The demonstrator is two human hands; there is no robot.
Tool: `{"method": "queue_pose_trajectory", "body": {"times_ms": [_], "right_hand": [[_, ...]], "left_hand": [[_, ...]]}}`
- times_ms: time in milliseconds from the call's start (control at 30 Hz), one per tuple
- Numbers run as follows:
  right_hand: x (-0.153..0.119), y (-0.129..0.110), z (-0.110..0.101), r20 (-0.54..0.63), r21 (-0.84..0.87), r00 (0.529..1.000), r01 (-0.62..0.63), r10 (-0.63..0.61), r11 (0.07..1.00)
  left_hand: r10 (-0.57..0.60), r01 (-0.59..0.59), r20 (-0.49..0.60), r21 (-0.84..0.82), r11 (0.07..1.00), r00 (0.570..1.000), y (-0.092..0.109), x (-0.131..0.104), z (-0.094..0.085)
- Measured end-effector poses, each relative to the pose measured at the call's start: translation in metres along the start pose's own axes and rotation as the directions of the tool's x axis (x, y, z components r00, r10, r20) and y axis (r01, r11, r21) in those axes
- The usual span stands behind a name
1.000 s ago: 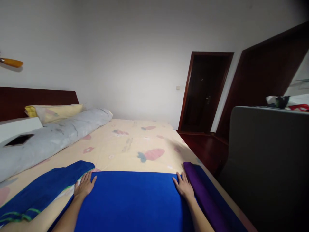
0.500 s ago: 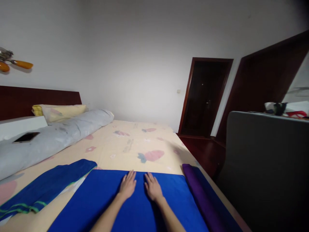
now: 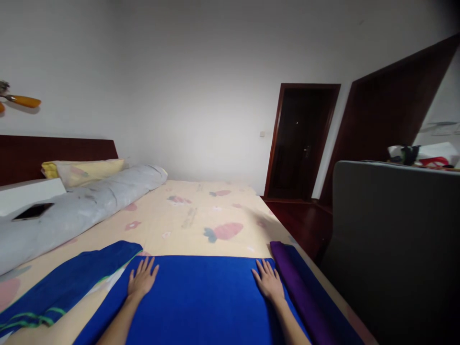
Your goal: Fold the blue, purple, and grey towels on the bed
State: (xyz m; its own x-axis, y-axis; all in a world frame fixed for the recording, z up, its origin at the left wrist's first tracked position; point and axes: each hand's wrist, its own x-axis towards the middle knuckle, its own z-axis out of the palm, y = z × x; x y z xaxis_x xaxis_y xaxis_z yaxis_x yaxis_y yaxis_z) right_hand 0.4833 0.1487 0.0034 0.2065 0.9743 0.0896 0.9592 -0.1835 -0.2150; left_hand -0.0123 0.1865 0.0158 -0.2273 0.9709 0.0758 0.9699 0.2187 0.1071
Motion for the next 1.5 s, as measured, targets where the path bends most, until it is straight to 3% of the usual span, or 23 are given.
{"method": "queue_pose_trajectory", "body": {"times_ms": [133, 233, 300, 367, 433, 533, 600, 633, 733, 800, 900, 967, 1033, 1133, 1233, 1333, 1400, 1500], "right_hand": [[0.0, 0.028, -0.004, -0.034, -0.018, 0.999, -0.04, 0.039, 0.999], [-0.002, 0.024, -0.008, -0.088, -0.045, 0.996, -0.036, 0.031, 0.998], [-0.01, 0.006, -0.01, -0.12, -0.067, 0.993, 0.007, -0.015, 0.998], [-0.026, -0.026, -0.007, -0.128, -0.054, 0.984, 0.119, -0.125, 0.991], [-0.05, -0.066, 0.001, -0.118, 0.023, 0.953, 0.285, -0.28, 0.958], [-0.089, -0.12, 0.017, -0.07, 0.159, 0.887, 0.462, -0.457, 0.872], [-0.109, -0.135, 0.022, -0.025, 0.206, 0.861, 0.502, -0.509, 0.84], [-0.116, -0.133, 0.022, -0.009, 0.209, 0.863, 0.496, -0.506, 0.843], [-0.125, -0.097, 0.016, 0.002, 0.156, 0.913, 0.403, -0.408, 0.902], [-0.127, -0.054, 0.011, -0.022, 0.107, 0.952, 0.306, -0.305, 0.946], [-0.132, 0.013, 0.011, -0.055, 0.052, 0.985, 0.169, -0.166, 0.984], [-0.137, 0.049, 0.015, -0.06, 0.053, 0.989, 0.137, -0.133, 0.989], [-0.142, 0.073, 0.021, -0.051, 0.083, 0.982, 0.186, -0.183, 0.979], [-0.146, 0.089, 0.03, -0.051, 0.131, 0.968, 0.251, -0.247, 0.959], [-0.145, 0.094, 0.037, -0.083, 0.136, 0.976, 0.21, -0.2, 0.968], [-0.143, 0.097, 0.043, -0.127, 0.084, 0.974, 0.201, -0.189, 0.976], [-0.142, 0.093, 0.047, -0.166, 0.027, 0.97, 0.183, -0.176, 0.983], [-0.139, 0.064, 0.048, -0.205, -0.038, 0.961, 0.182, -0.186, 0.983]], "left_hand": [[-0.104, 0.105, -0.04, 0.03, 0.994, 0.994, -0.038, 0.0, -0.004], [-0.098, 0.102, -0.079, 0.051, 0.993, 0.992, -0.035, -0.004, -0.005], [-0.012, 0.019, -0.107, 0.066, 0.998, 0.994, -0.012, -0.012, -0.003], [0.161, -0.154, -0.108, 0.065, 0.986, 0.981, 0.025, -0.03, 0.003], [0.345, -0.345, -0.068, 0.005, 0.938, 0.936, 0.072, -0.057, 0.013], [0.534, -0.529, 0.002, -0.123, 0.839, 0.846, 0.136, -0.107, 0.033], [0.591, -0.578, 0.042, -0.16, 0.8, 0.806, 0.158, -0.133, 0.043], [0.588, -0.575, 0.042, -0.163, 0.802, 0.808, 0.161, -0.142, 0.046], [0.477, -0.473, 0.003, -0.121, 0.873, 0.879, 0.13, -0.149, 0.048], [0.347, -0.347, -0.013, -0.077, 0.935, 0.938, 0.085, -0.141, 0.047], [0.084, -0.086, -0.038, -0.074, 0.994, 0.996, -0.002, -0.125, 0.048], [-0.097, 0.066, -0.12, -0.236, 0.969, 0.988, -0.059, -0.117, 0.051], [-0.16, 0.106, -0.164, -0.295, 0.95, 0.973, -0.104, -0.114, 0.056], [-0.256, 0.049, -0.324, -0.532, 0.846, 0.911, -0.144, -0.115, 0.065], [-0.322, -0.06, -0.414, -0.688, 0.723, 0.851, -0.152, -0.118, 0.067], [-0.24, -0.097, -0.422, -0.637, 0.765, 0.874, -0.135, -0.124, 0.055], [-0.134, -0.065, -0.388, -0.459, 0.886, 0.912, -0.109, -0.131, 0.043], [-0.025, -0.025, -0.311, -0.156, 0.987, 0.95, -0.046, -0.144, 0.028]]}}
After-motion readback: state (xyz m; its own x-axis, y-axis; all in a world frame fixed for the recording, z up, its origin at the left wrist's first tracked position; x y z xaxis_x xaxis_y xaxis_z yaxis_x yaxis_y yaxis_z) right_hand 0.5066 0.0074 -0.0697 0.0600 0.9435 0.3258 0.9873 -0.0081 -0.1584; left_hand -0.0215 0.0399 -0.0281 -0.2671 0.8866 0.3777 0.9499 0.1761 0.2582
